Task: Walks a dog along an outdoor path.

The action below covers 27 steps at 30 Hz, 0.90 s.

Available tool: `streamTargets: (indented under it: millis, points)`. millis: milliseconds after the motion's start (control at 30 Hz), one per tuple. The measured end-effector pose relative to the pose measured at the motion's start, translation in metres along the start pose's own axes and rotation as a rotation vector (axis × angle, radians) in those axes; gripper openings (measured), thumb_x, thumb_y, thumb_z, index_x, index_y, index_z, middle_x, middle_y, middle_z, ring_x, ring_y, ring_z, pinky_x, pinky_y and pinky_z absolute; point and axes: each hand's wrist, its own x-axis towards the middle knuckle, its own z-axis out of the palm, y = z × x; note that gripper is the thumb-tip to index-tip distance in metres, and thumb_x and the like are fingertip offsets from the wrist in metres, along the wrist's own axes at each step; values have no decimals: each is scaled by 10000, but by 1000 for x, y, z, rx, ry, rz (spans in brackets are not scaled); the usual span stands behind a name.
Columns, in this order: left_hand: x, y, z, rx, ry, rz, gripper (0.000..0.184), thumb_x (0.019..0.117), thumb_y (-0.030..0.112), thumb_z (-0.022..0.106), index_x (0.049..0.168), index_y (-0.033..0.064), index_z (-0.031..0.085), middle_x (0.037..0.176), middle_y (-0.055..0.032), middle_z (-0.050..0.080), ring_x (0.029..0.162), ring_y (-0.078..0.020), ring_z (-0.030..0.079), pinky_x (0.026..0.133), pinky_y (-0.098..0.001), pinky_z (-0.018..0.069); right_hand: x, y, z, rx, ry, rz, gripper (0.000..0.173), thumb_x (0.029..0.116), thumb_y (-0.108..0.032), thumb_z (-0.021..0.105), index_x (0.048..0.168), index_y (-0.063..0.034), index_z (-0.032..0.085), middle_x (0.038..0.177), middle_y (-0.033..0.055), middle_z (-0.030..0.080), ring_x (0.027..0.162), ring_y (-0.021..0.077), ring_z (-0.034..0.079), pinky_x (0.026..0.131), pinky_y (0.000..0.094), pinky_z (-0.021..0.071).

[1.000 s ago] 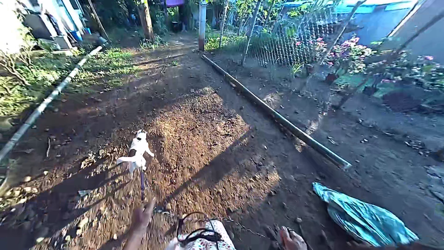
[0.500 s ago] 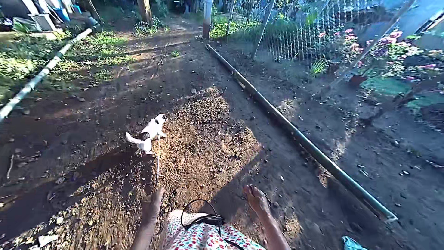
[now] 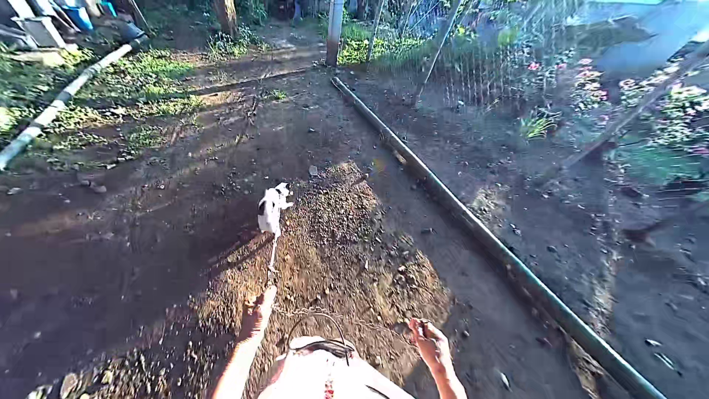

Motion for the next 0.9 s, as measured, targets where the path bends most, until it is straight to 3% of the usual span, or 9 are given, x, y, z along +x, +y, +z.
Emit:
streamTargets:
  millis: [133, 267, 400, 467, 567, 700, 767, 833, 900]
  points:
    - [113, 29, 49, 82, -100, 10, 276, 1030, 117, 536, 838, -48, 644, 710, 25, 557, 673, -7, 531, 705, -219, 479, 104, -34, 15, -12, 142, -1, 311, 1048, -65, 508, 1110, 205, 648, 1059, 373, 677, 989, 460, 681, 952, 560, 509]
    - [237, 13, 91, -6, -12, -35, 335, 996, 121, 538, 661, 101, 552, 588, 110, 485, 563, 32, 470, 595, -183, 429, 252, -49, 68, -101, 41, 52, 345, 1059, -114, 510, 1161, 187, 645, 1138, 373, 668, 1111, 488, 655, 1041, 586, 459]
    - [346, 47, 134, -43, 28, -176, 279, 1039, 179, 557, 953, -76, 628, 811, -32, 594, 758, -55, 553, 773, -263, 491, 407, -137, 121, -146, -23, -85, 298, 1050, -96, 540, 1119, 163, 671, 1075, 337, 695, 1063, 453, 675, 1010, 567, 479]
    - [417, 88, 149, -17, 107, -154, 319, 1051, 189, 504, 834, -24, 601, 697, 15, 530, 646, -41, 505, 681, -239, 461, 468, -203, 135, -178, -115, -135, 315, 1064, -113, 511, 1130, 153, 667, 1069, 327, 696, 1048, 449, 679, 994, 569, 486]
    - [547, 146, 178, -220, 214, -94, 395, 1086, 189, 426, 696, 159, 479, 542, 125, 439, 476, 29, 419, 516, -142, 395, 555, -288, 152, -65, -68, -309, 296, 1044, -76, 518, 1073, 179, 666, 927, 306, 695, 841, 372, 688, 847, 513, 534]
    - [689, 182, 234, -229, 59, -71, 288, 1064, 155, 504, 789, 93, 558, 641, 82, 481, 572, -5, 471, 604, -195, 445, 664, -377, 177, 469, 57, -198, 247, 1065, -49, 441, 1003, 80, 643, 657, -24, 579, 509, -19, 495, 497, 156, 449]
    - [768, 186, 255, -166, 71, -86, 247, 1046, 159, 559, 837, 33, 597, 706, 16, 549, 646, -42, 519, 660, -232, 475, 713, -417, 192, 834, 43, 3, 376, 1114, -137, 314, 910, -70, 624, 541, -109, 545, 386, -45, 424, 362, 126, 365]
    - [861, 198, 264, -127, -6, -86, 308, 1076, 194, 524, 1080, -98, 620, 930, -104, 597, 830, -113, 538, 799, -299, 476, 767, -437, 209, 875, 36, 91, 395, 1127, -194, 267, 958, -84, 608, 584, -99, 564, 383, -36, 410, 361, 124, 360]
    - [948, 226, 280, -44, -48, -36, 303, 1066, 195, 542, 904, -52, 611, 794, -48, 557, 727, -79, 517, 720, -274, 468, 820, -455, 235, 615, 53, 150, 308, 1112, -160, 371, 1009, 2, 612, 619, -52, 573, 397, -19, 389, 371, 144, 334]
